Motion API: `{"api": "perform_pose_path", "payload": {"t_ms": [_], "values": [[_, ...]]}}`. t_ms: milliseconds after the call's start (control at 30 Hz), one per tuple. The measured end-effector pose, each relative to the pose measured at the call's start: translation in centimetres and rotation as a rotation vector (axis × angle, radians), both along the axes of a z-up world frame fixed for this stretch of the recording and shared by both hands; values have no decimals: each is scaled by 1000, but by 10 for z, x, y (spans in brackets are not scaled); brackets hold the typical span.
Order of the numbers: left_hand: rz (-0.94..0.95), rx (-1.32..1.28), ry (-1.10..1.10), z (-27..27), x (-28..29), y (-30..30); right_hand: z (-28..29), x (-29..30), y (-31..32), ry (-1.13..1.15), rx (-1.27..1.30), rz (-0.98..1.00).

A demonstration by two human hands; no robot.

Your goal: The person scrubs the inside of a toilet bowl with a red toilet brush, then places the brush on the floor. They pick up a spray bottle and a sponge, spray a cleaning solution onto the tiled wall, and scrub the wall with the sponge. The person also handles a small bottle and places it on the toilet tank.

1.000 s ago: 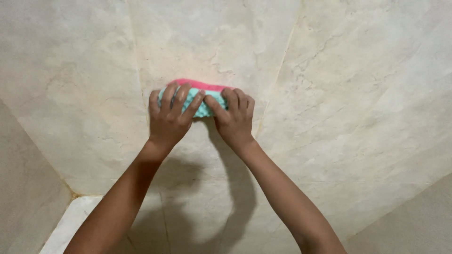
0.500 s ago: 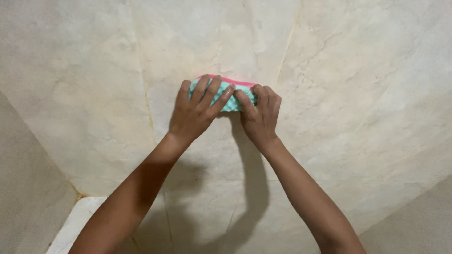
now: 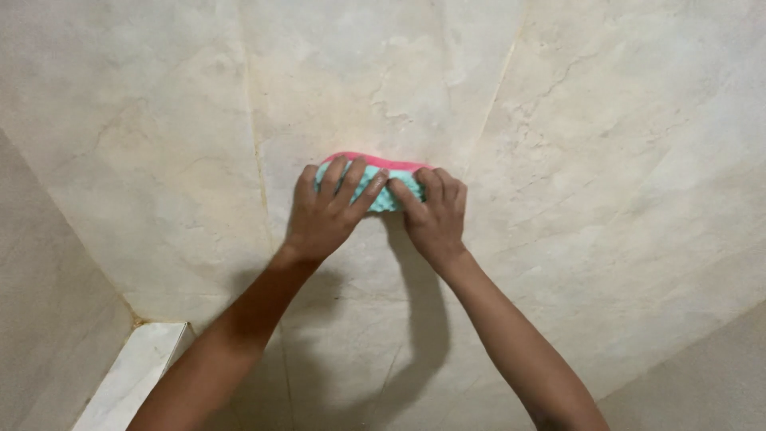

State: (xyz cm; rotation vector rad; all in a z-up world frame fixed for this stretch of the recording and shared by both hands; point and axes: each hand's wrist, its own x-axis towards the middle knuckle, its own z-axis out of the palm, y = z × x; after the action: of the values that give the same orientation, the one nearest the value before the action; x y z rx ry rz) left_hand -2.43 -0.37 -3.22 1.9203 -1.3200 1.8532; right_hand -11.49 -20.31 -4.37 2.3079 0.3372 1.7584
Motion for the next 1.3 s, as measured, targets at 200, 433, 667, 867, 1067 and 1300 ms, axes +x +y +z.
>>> {"api": "perform_pose_path", "payload": {"t_ms": [200,433,667,867,1067,1300], "values": [[-40,-13,-80,54,-5,-32,43,-4,-21,-98,48,-111],[107,-82,-135,72,14,-4,82,13,22,-151,100,-15],[91,-90,-57,29,18,8,50,7,19,4,18,13],[9,3,-95,53,1,-11,43,1,-11,-15,46,-6],[17,-19,-166,88,-1,-17,71,7,-5,-127,130,14],[113,-108,-89,39,25,18,53,27,34,-67,99,49]]}}
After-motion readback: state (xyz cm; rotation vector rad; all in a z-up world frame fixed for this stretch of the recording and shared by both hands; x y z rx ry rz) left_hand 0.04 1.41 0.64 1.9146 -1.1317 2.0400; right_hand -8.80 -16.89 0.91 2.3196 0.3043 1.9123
